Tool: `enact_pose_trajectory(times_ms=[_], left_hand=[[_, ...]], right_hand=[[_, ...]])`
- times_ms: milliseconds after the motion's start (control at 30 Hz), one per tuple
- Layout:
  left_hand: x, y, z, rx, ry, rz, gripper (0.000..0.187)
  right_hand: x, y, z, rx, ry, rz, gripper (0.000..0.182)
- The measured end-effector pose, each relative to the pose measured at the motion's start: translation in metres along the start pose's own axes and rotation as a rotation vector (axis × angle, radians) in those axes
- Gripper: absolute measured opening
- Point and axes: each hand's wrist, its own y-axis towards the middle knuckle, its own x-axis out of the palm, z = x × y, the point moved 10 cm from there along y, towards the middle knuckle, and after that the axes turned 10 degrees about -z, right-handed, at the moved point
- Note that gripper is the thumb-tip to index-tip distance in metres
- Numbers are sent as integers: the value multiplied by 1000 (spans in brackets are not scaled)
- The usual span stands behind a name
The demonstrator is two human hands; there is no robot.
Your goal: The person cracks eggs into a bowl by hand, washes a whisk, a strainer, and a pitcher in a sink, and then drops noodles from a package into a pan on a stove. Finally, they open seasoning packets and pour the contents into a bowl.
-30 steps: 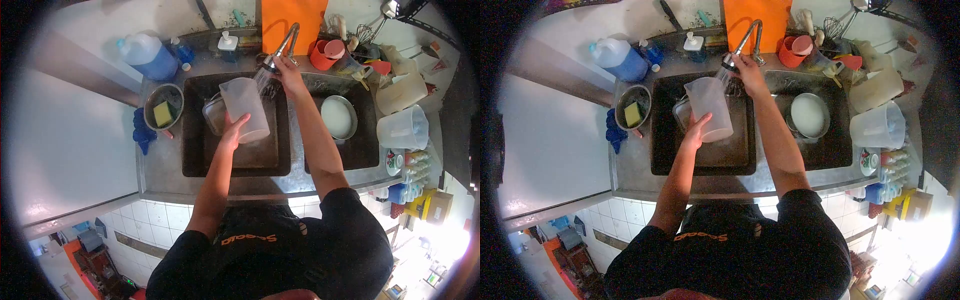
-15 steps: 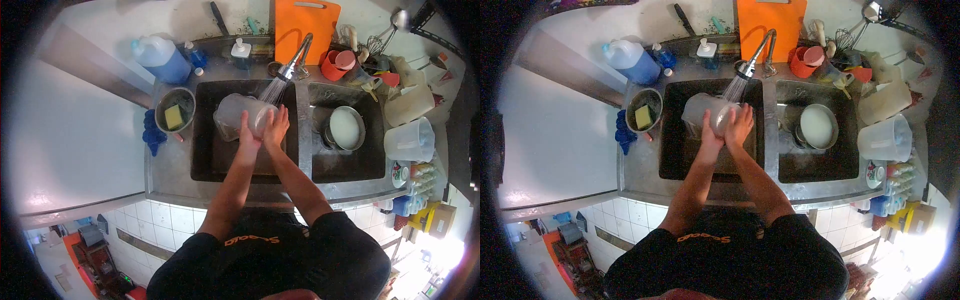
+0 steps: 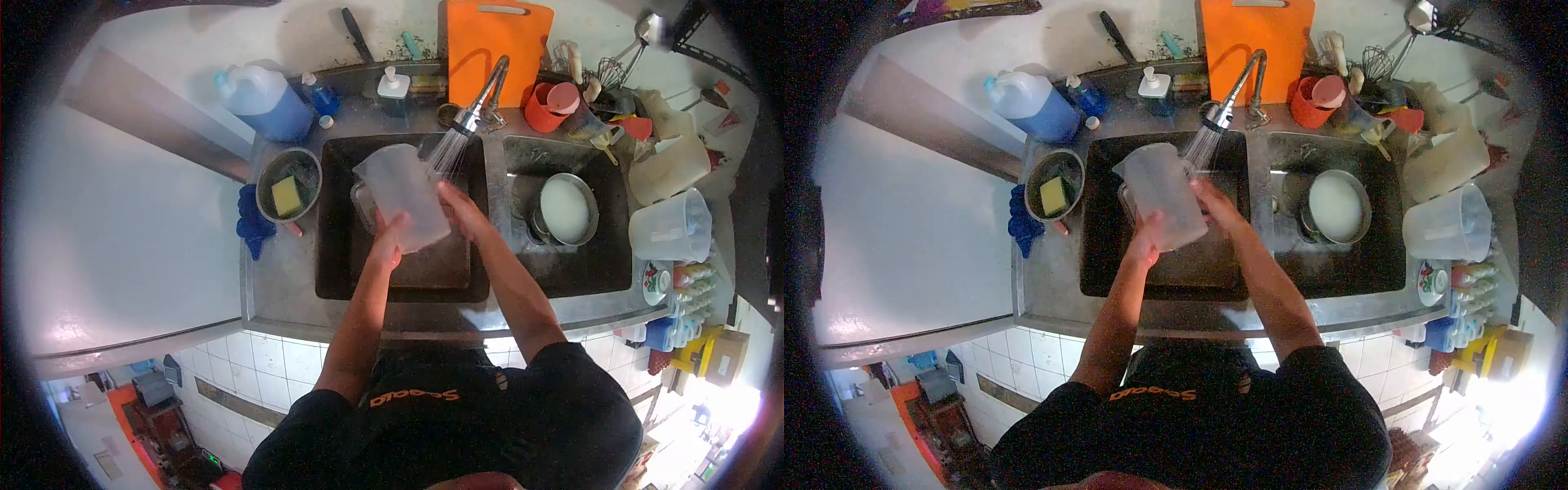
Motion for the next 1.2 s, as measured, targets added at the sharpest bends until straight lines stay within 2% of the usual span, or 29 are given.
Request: enact_pose_trajectory(times_ms=[33, 67, 133, 167, 233, 267, 333, 367, 433, 467, 500, 533, 567, 600, 633, 667, 700, 733, 767, 833, 867, 900, 967, 1000, 1033, 1100, 1133, 1167, 1200], left_hand=[[-4, -5, 0, -19, 265, 24, 90], [-1, -8, 0, -22, 267, 22, 90], [32, -11, 11, 51, 526, -208, 117], [24, -11, 6, 54, 527, -207, 117], [5, -8, 3, 156, 699, -197, 128], [2, -9, 4, 160, 695, -190, 128], [-1, -6, 11, 169, 803, -196, 131], [-1, -6, 17, 170, 800, -192, 131], [6, -6, 35, 90, 1307, -115, 129], [12, -5, 45, 91, 1307, -115, 129], [19, -3, 48, 29, 1525, -138, 123], [22, -2, 46, -39, 1742, -163, 117], [19, -1, 47, -45, 1743, -166, 117], [19, 2, 55, 23, 1702, -124, 109], [18, 4, 64, 94, 1661, -80, 101], [20, 3, 67, 94, 1664, -81, 101], [16, -1, 77, 100, 1567, 12, 93], [11, -5, 86, 108, 1469, 104, 86], [9, -9, 87, 107, 1474, 102, 86], [-9, -19, 82, -11, 1347, 106, 83], [-16, -22, 80, -13, 1351, 103, 83], [-32, -24, 73, -60, 1302, 111, 82], [-47, -26, 61, -114, 1253, 112, 82], [-50, -25, 56, -132, 1272, 122, 84], [-53, -22, 54, -145, 1294, 133, 86], [-29, -25, 62, -138, 1347, 96, 94], [-12, -26, 67, -131, 1396, 63, 101], [-1, -24, 71, -126, 1397, 62, 101], [14, -23, 68, -123, 1444, -15, 109]], right_hand=[[1, -5, 3, 151, -122, 34, 78], [-1, -1, 7, 150, -119, 37, 78], [-4, 11, 33, 271, -152, -16, 102], [-7, 16, 43, 269, -154, -18, 102], [-9, 22, 10, -231, -150, 20, 99], [-7, 19, 12, -227, -154, 14, 99], [-15, 12, 15, -235, 31, 38, 82], [-19, 7, 5, -231, 29, 36, 82], [14, 1, -16, -87, 641, -396, 77], [-27, 22, 15, 12, 450, -95, 59], [-34, 28, 13, 13, 450, -94, 59], [-47, 32, 15, 72, 124, -56, 45], [-60, 38, 15, 129, -201, -19, 31], [-74, 54, 3, 5, -417, 89, 10], [-81, 63, 11, 0, -417, 90, 10], [-81, 56, -7, -5, -598, 301, 10], [-86, 46, -21, -9, -777, 513, 10], [-88, 68, -5, -240, -991, 518, 13], [-86, 63, -6, -241, -986, 519, 13], [-72, 62, 3, -168, -1060, 335, 15], [-71, 50, -6, -61, -943, 255, 18], [-63, 42, -19, -59, -937, 259, 18], [-61, 19, -55, -231, -980, 539, 21], [-51, 25, -54, -243, -1140, 592, 23], [-54, 28, -54, -245, -1141, 596, 23], [-32, 55, -29, -93, -1457, 247, 23], [-38, 54, -25, -67, -1360, 127, 24], [-37, 49, -42, -71, -1363, 129, 24], [-38, 43, -31, 155, -988, -22, 24]])
